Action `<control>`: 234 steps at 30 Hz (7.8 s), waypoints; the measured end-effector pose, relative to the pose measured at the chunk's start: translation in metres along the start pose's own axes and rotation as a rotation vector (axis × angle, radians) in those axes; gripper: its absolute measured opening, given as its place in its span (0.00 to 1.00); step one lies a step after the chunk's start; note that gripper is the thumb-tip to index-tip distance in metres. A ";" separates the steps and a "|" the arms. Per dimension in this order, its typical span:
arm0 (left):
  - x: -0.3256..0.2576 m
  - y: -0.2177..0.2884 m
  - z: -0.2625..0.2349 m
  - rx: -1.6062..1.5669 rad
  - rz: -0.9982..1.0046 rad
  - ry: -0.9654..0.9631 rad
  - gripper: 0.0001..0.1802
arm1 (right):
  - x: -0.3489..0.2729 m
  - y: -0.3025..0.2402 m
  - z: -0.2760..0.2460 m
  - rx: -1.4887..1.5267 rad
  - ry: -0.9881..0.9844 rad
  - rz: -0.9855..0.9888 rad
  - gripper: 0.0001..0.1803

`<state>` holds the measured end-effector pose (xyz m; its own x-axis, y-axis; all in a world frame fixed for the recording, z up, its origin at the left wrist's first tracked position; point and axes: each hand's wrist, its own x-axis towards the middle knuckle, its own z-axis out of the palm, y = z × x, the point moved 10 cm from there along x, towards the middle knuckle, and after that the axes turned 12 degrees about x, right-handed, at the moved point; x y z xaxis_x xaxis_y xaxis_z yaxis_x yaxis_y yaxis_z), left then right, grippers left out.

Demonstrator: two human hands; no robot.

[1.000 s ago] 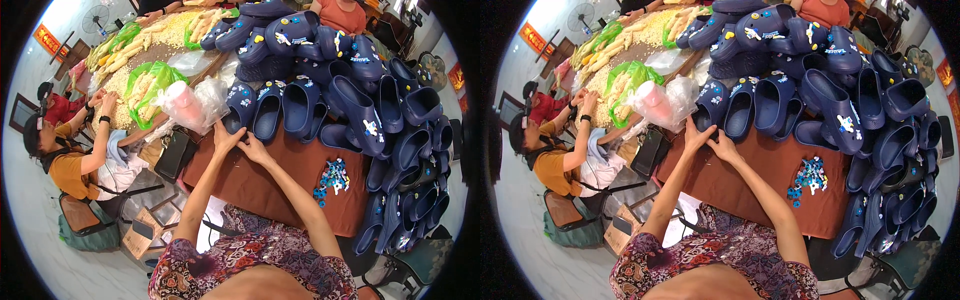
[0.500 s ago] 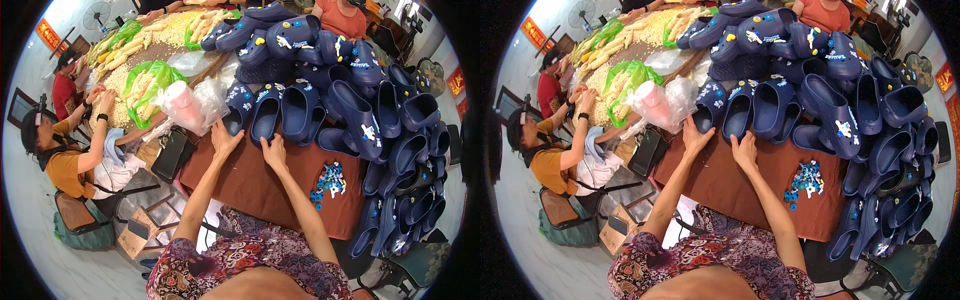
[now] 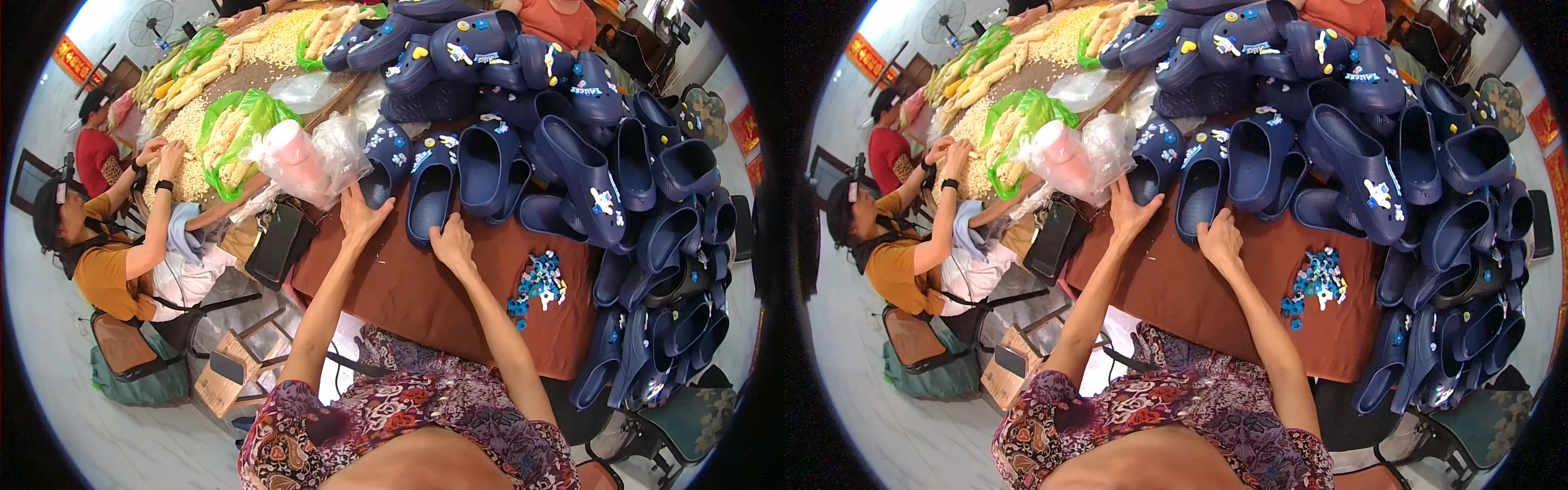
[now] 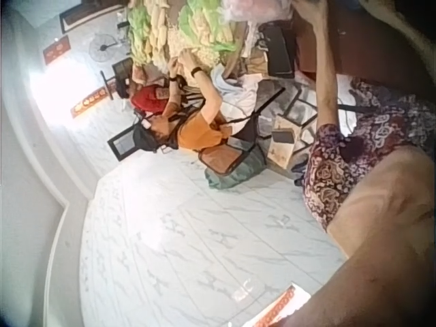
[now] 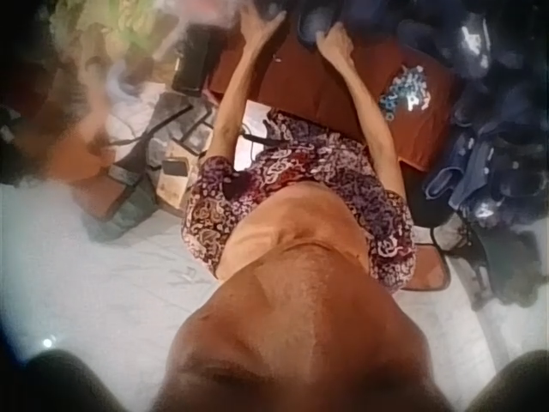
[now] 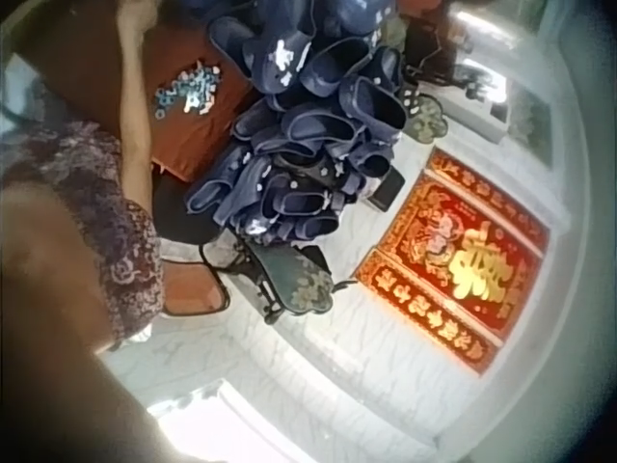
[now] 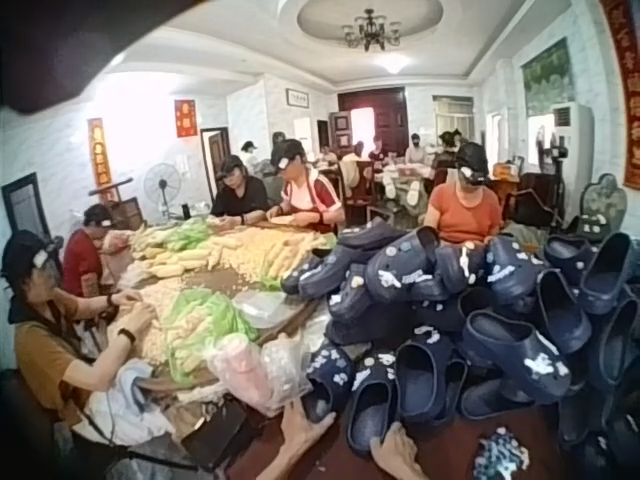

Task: Adding decorative charms and stickers to blue clog-style shoes.

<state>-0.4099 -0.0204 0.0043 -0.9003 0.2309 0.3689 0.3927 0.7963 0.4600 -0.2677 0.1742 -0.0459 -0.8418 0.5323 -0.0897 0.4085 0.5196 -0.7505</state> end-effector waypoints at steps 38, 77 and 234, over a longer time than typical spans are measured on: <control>-0.180 0.080 -0.092 -0.457 0.020 -0.083 0.17 | -0.177 0.006 -0.010 0.351 -0.286 -0.001 0.29; -0.247 0.085 0.021 -1.624 -0.883 -0.694 0.28 | -0.144 0.021 -0.092 0.765 0.163 -0.084 0.18; -0.240 0.080 -0.011 -1.176 -0.684 -0.471 0.09 | -0.190 -0.051 -0.071 0.330 0.035 -0.312 0.08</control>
<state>-0.1608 -0.0184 -0.0390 -0.8579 0.3439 -0.3817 -0.4183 -0.0362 0.9076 -0.1036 0.0942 0.0563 -0.8921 0.4092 0.1914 -0.0014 0.4210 -0.9071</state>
